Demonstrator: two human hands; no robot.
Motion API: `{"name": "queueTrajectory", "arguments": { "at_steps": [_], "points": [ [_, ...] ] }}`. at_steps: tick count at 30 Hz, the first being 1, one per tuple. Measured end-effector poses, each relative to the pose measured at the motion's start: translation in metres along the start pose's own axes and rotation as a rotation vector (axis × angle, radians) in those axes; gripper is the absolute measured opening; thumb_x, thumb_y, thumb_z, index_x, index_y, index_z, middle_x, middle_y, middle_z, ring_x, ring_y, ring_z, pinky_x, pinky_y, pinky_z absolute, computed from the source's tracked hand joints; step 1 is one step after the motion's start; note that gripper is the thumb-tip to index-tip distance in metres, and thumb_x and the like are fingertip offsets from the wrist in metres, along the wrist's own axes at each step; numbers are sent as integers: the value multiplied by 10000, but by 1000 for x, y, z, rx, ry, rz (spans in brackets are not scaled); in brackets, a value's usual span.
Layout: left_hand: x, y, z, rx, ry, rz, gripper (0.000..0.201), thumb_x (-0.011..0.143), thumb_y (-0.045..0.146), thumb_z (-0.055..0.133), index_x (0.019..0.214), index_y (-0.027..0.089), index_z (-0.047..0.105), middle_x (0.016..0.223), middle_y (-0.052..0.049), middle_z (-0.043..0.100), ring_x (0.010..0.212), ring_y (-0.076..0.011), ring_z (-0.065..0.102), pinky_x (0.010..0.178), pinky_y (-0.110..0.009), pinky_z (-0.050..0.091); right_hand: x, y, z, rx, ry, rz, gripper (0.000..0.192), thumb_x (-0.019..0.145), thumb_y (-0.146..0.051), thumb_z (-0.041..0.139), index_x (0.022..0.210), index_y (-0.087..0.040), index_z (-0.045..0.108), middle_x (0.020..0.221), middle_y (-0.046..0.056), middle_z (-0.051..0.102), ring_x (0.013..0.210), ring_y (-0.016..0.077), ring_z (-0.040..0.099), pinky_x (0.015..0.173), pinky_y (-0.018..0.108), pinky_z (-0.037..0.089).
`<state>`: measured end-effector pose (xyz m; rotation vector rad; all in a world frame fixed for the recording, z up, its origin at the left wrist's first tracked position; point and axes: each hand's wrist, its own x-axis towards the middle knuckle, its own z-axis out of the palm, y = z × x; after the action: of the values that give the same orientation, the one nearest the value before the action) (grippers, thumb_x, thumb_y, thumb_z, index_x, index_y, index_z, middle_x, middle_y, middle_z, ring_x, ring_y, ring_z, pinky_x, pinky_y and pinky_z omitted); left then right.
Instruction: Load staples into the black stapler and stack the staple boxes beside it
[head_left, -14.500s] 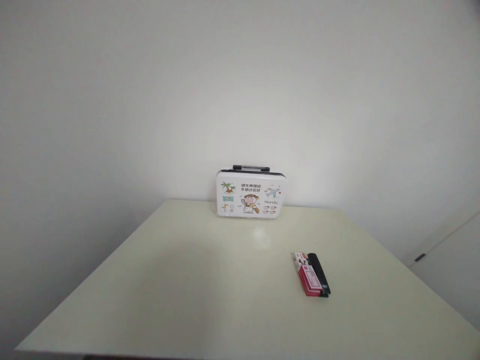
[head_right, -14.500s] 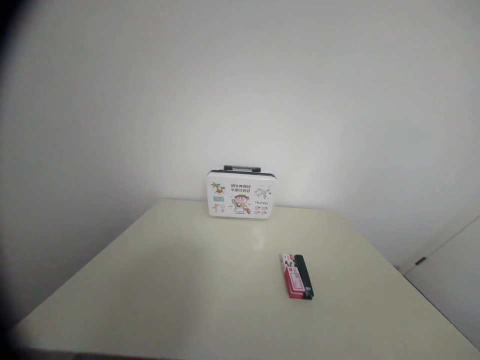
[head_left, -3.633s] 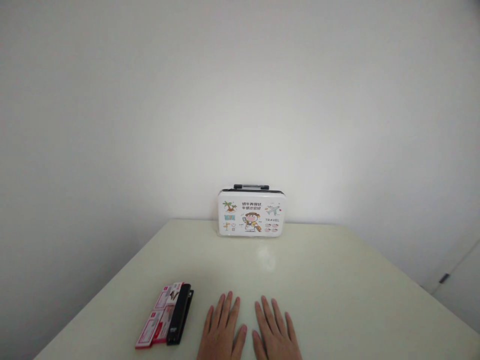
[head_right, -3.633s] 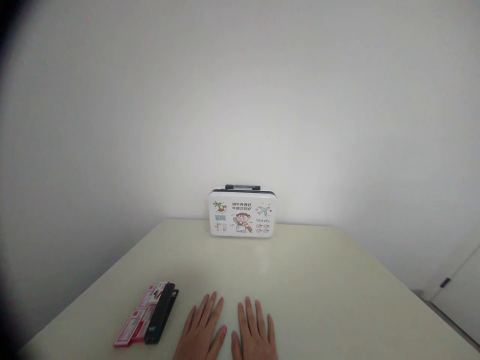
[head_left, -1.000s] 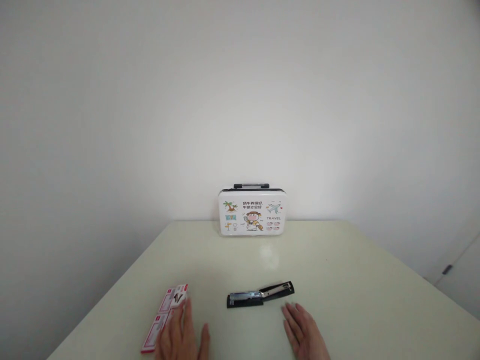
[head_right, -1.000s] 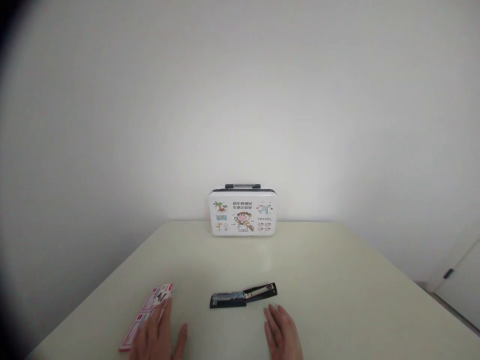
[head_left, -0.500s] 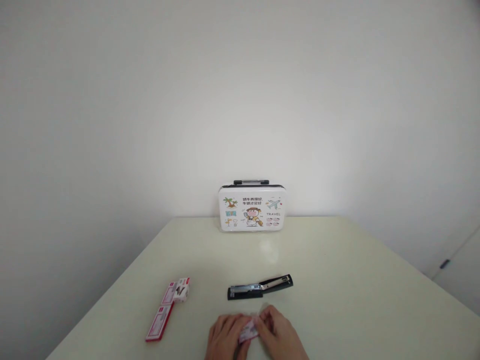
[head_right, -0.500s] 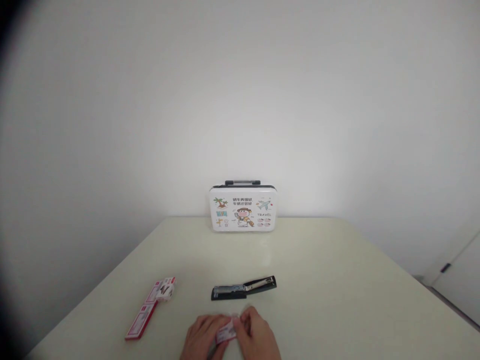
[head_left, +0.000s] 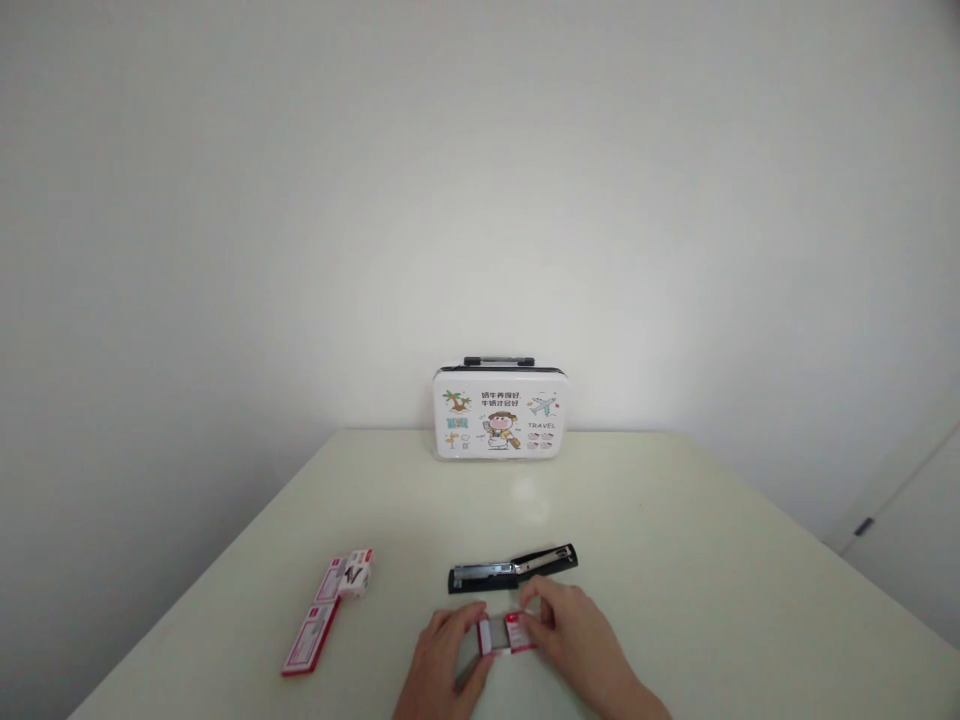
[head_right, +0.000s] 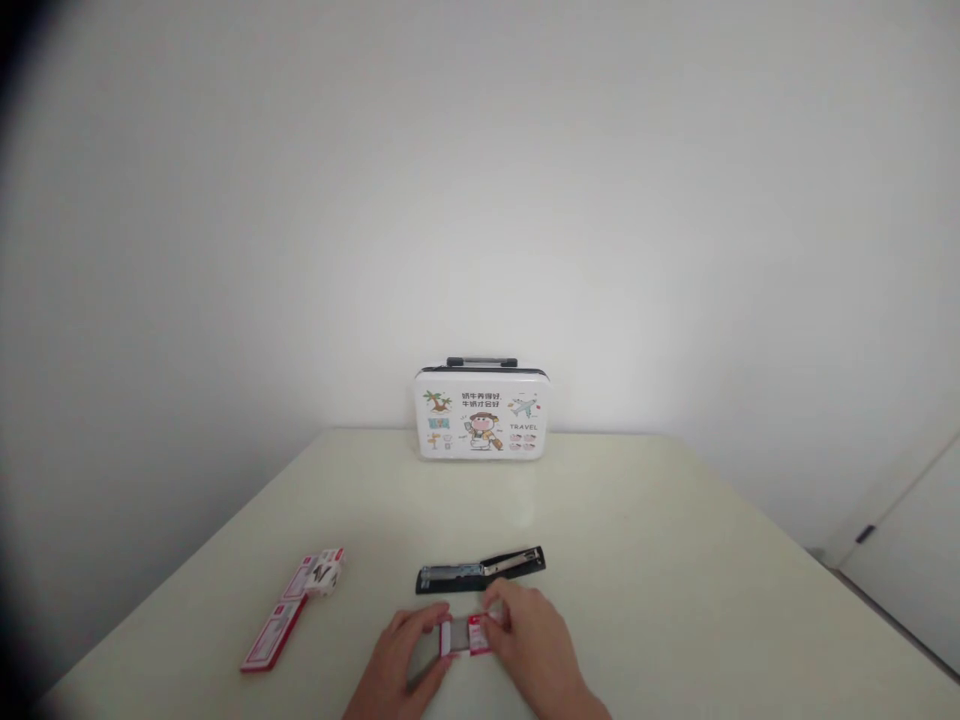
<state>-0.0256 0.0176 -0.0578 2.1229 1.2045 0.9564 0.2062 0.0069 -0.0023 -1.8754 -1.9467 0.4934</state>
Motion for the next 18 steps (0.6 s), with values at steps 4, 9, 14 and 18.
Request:
{"name": "queueTrajectory", "arguments": {
  "at_steps": [4,9,14,18],
  "points": [
    [-1,-4,5,-37,51,-13,446,881,290,653,1325,269,612,1197,-81,692,1137,-253,642,1040,-426,515,16,-33,-8,-100,-80,-144,142,774,-260,671,823,-322,789,854,6,793,857,234,715,723,288,412],
    [0,-3,2,-42,-6,-35,500,877,236,630,1371,240,556,1222,-92,681,1156,-246,634,1061,-424,494,29,-35,-13,-180,-144,-216,222,693,-197,675,809,-312,825,824,48,807,838,271,736,733,311,448],
    [0,0,0,-58,-25,-32,497,887,253,628,1377,230,550,1221,-110,674,1158,-255,630,1062,-431,487,31,-35,-11,-201,-168,-264,227,678,-172,650,761,-286,828,792,72,797,826,285,734,719,317,445],
    [0,-2,4,-76,30,-33,496,870,243,634,1361,252,565,1200,-98,679,1139,-262,636,1048,-442,493,31,-34,-13,-136,-151,-295,182,729,-187,640,780,-259,799,802,48,786,821,242,715,723,286,430]
  ]
}}
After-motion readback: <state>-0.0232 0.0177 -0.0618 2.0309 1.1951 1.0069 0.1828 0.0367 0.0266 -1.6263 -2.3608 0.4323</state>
